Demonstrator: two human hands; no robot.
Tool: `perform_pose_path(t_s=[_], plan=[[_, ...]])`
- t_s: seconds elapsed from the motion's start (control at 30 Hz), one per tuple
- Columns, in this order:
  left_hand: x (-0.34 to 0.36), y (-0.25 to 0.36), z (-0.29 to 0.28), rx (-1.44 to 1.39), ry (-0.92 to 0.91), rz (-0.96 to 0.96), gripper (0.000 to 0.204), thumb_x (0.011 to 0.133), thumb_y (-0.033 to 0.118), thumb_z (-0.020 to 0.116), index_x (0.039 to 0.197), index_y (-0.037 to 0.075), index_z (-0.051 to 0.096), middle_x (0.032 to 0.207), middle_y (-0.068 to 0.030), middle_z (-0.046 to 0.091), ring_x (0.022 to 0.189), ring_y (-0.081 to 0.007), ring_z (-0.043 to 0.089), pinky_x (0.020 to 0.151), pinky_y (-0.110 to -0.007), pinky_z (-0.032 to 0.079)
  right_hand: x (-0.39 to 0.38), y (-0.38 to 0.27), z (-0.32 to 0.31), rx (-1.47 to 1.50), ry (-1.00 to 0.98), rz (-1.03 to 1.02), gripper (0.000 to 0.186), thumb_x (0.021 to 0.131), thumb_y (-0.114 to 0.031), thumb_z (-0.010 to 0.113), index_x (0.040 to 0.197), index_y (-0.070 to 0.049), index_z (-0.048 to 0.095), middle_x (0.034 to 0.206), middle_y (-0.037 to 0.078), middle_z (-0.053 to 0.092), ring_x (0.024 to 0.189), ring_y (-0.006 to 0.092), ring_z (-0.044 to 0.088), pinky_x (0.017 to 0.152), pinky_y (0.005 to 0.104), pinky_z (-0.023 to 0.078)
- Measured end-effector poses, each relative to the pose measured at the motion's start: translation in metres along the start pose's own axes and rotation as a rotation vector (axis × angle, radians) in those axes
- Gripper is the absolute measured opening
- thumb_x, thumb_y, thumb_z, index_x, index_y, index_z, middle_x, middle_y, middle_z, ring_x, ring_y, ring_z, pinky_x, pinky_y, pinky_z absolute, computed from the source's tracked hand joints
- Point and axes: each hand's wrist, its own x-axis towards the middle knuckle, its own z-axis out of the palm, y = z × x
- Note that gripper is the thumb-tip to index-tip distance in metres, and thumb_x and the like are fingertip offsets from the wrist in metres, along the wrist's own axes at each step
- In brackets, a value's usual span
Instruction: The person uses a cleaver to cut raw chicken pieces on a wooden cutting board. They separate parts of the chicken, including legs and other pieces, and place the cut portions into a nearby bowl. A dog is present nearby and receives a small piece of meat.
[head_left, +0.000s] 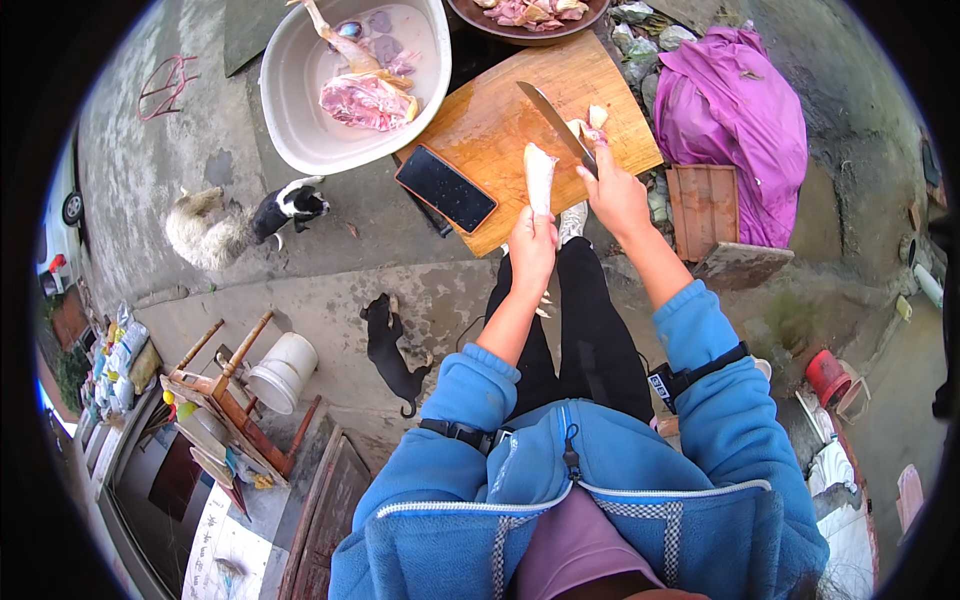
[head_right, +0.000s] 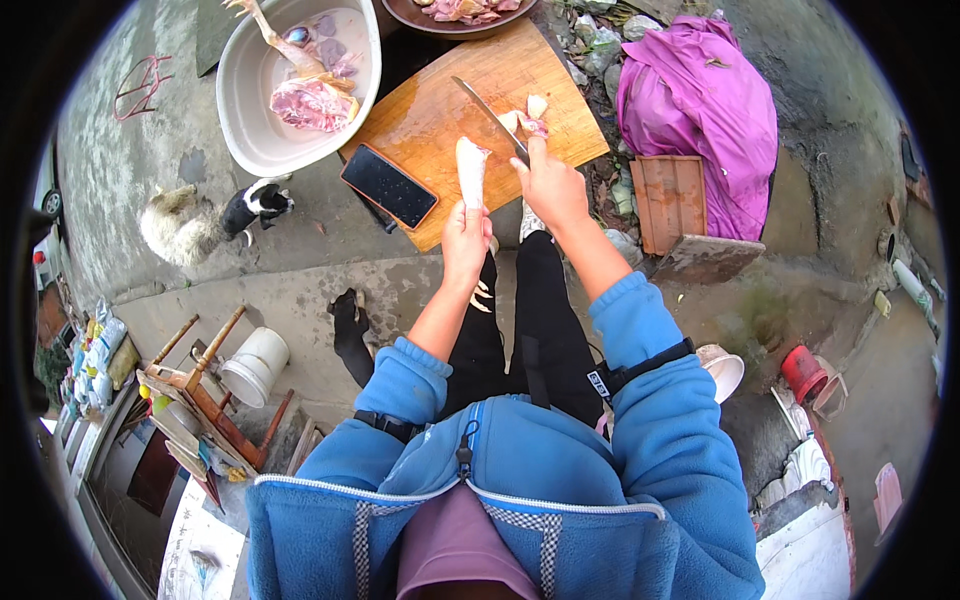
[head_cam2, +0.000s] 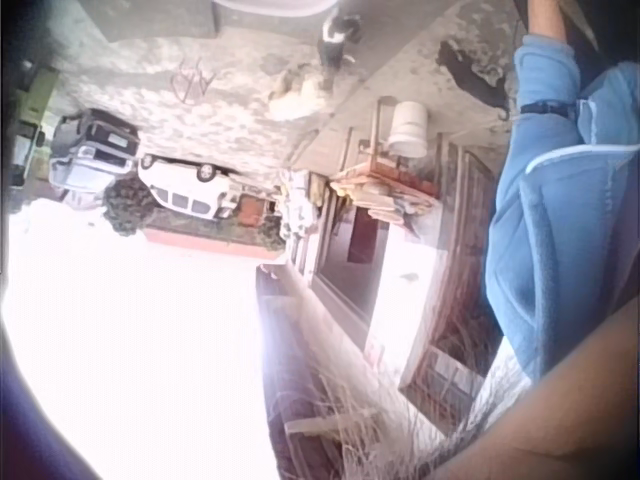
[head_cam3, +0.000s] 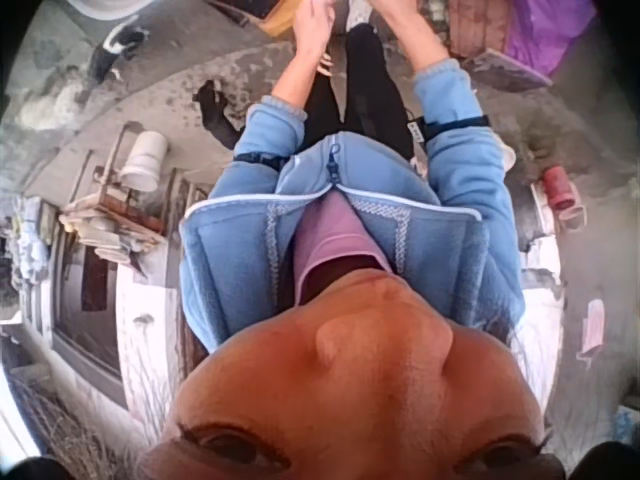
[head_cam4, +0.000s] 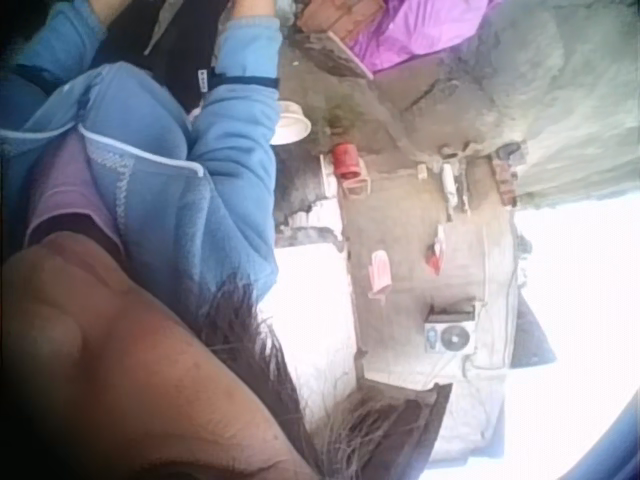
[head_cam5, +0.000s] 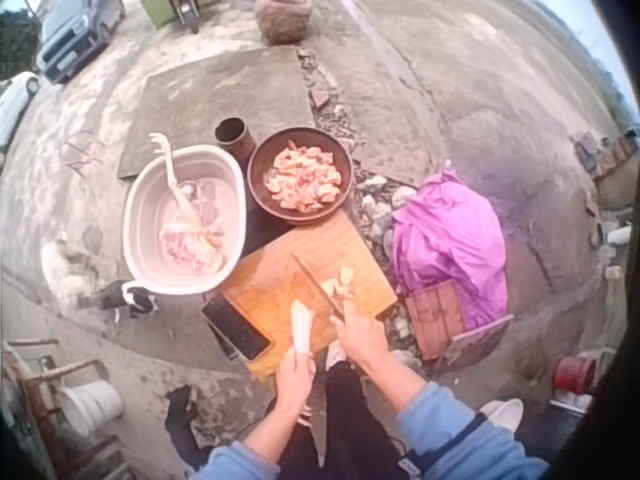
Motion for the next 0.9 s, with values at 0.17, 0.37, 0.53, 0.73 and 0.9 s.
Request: perform_pose_path(t_s=[0.17,0.37,0.53,0.73,0.9], plan=[[0.07,0.023,0.035,-0.082,0.164,0.033,0.014,0.091,0.015,0.049,0.089,0.002,0.053,0.073,-0.0057,0.053,0.059,-0.0137,0.052,0.054,-0.028,0.042,-0.014,0.02,-0.018,0.32,0.287,-0.047,0.029,0.09,-0.029,0.055,0.105,-0.005,0.048,0.081,0.021,0.062,0.075,0.0412,0.061,0.061,0.0446,0.047],[0.063,0.036,0.062,0.765,0.631,0.546,0.053,0.075,0.009,0.066,0.124,0.003,0.046,0.126,-0.0195,0.038,0.116,-0.034,0.04,0.094,-0.047,0.035,-0.027,0.052,-0.043,0.402,0.276,0.079,0.028,0.09,-0.027,0.056,0.106,-0.005,0.05,0.079,0.02,0.062,0.073,0.0398,0.061,0.061,0.0436,0.047],[0.084,0.055,0.089,1.104,0.151,0.778,0.055,0.069,0.004,0.063,0.122,0.009,0.048,0.117,-0.0189,0.044,0.113,-0.037,0.038,0.092,-0.049,0.036,-0.04,0.073,-0.049,0.407,0.227,0.098,0.035,0.09,-0.03,0.056,0.109,-0.002,0.049,0.083,0.021,0.063,0.076,0.0399,0.062,0.064,0.0435,0.047],[0.112,0.06,0.097,1.087,0.014,0.648,0.021,0.07,0.003,0.058,0.089,0.009,0.059,0.101,-0.0161,0.051,0.099,-0.0333,0.049,0.078,-0.045,0.045,-0.049,0.091,-0.053,0.39,0.183,0.133,0.034,0.089,-0.029,0.056,0.11,-0.003,0.049,0.085,0.021,0.063,0.079,0.04,0.062,0.066,0.0428,0.047],[0.125,0.078,0.086,0.776,0.119,0.467,0.019,0.066,0.003,0.064,0.084,0.008,0.061,0.095,-0.0183,0.052,0.095,-0.0326,0.052,0.081,-0.04,0.046,-0.045,0.098,-0.059,0.433,0.208,0.115,0.033,0.09,-0.029,0.055,0.11,-0.003,0.05,0.083,0.02,0.063,0.077,0.0385,0.062,0.065,0.0421,0.047]])
